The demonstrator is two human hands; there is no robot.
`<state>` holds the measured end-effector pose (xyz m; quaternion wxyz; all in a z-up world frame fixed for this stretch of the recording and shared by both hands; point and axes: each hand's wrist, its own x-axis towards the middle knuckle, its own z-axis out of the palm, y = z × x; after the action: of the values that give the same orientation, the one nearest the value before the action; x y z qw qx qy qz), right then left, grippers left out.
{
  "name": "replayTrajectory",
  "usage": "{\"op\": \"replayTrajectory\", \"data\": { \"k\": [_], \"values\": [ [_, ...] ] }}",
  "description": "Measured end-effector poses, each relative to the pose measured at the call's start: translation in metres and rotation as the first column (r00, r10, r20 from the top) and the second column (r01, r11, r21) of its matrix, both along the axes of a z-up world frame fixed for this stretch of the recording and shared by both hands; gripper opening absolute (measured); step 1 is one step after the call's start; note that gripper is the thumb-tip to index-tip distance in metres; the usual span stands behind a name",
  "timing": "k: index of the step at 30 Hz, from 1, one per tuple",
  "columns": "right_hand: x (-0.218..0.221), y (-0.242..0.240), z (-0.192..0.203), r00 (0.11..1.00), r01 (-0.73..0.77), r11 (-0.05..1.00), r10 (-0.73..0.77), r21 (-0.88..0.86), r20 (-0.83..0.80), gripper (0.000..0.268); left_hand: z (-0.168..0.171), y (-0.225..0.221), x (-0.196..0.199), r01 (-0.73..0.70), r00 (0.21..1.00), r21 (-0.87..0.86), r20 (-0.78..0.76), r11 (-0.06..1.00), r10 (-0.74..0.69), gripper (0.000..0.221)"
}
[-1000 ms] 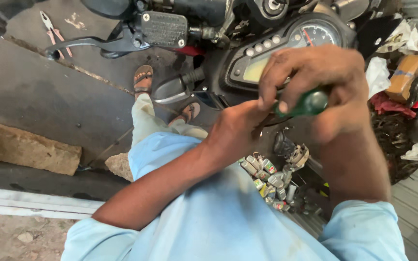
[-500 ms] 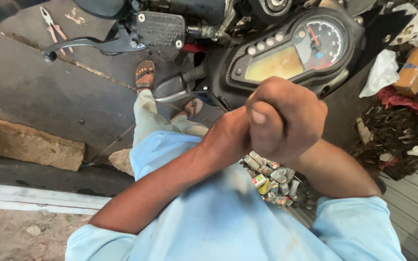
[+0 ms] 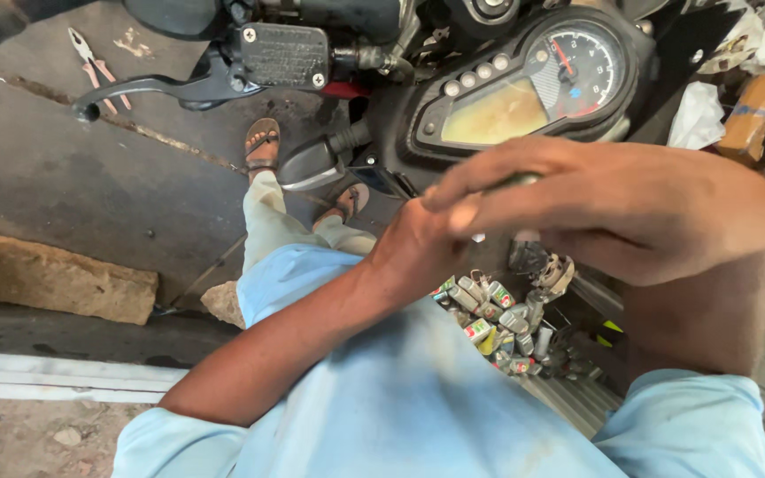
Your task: The person removes and then reattaches the front plastic cowl around the motorcycle's instrument cluster using a screwdriver.
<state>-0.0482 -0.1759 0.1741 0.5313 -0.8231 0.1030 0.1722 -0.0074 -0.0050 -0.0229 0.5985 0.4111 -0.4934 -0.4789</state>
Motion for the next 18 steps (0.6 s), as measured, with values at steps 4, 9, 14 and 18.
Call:
{"op": "replayTrajectory", "data": {
  "k": [4, 9, 14, 18],
  "values": [
    [0.011, 0.03, 0.018, 0.969, 0.036, 0.911, -0.133, -0.412, -0.209, 0.043, 0.005, -0.001, 0.005, 0.093, 0.993, 0.029, -0.078, 0.995, -0.091, 0.032],
    [0.008, 0.055, 0.019, 0.984, -0.043, 0.609, -0.109, -0.792, -0.137, 0.034, 0.028, 0.0, 0.024, -0.063, 0.996, -0.017, -0.069, 0.998, 0.062, 0.048],
    [-0.007, 0.056, 0.007, 0.987, -0.021, 0.459, -0.131, -0.888, -0.091, 0.046, 0.039, 0.001, 0.036, -0.101, 0.995, 0.008, 0.027, 0.995, 0.101, 0.035],
    [-0.02, 0.045, 0.015, 0.976, 0.208, 0.852, -0.216, -0.48, 0.039, 0.066, 0.037, -0.006, 0.032, -0.032, 0.998, 0.124, 0.054, 0.992, 0.025, 0.029]
  ]
}}
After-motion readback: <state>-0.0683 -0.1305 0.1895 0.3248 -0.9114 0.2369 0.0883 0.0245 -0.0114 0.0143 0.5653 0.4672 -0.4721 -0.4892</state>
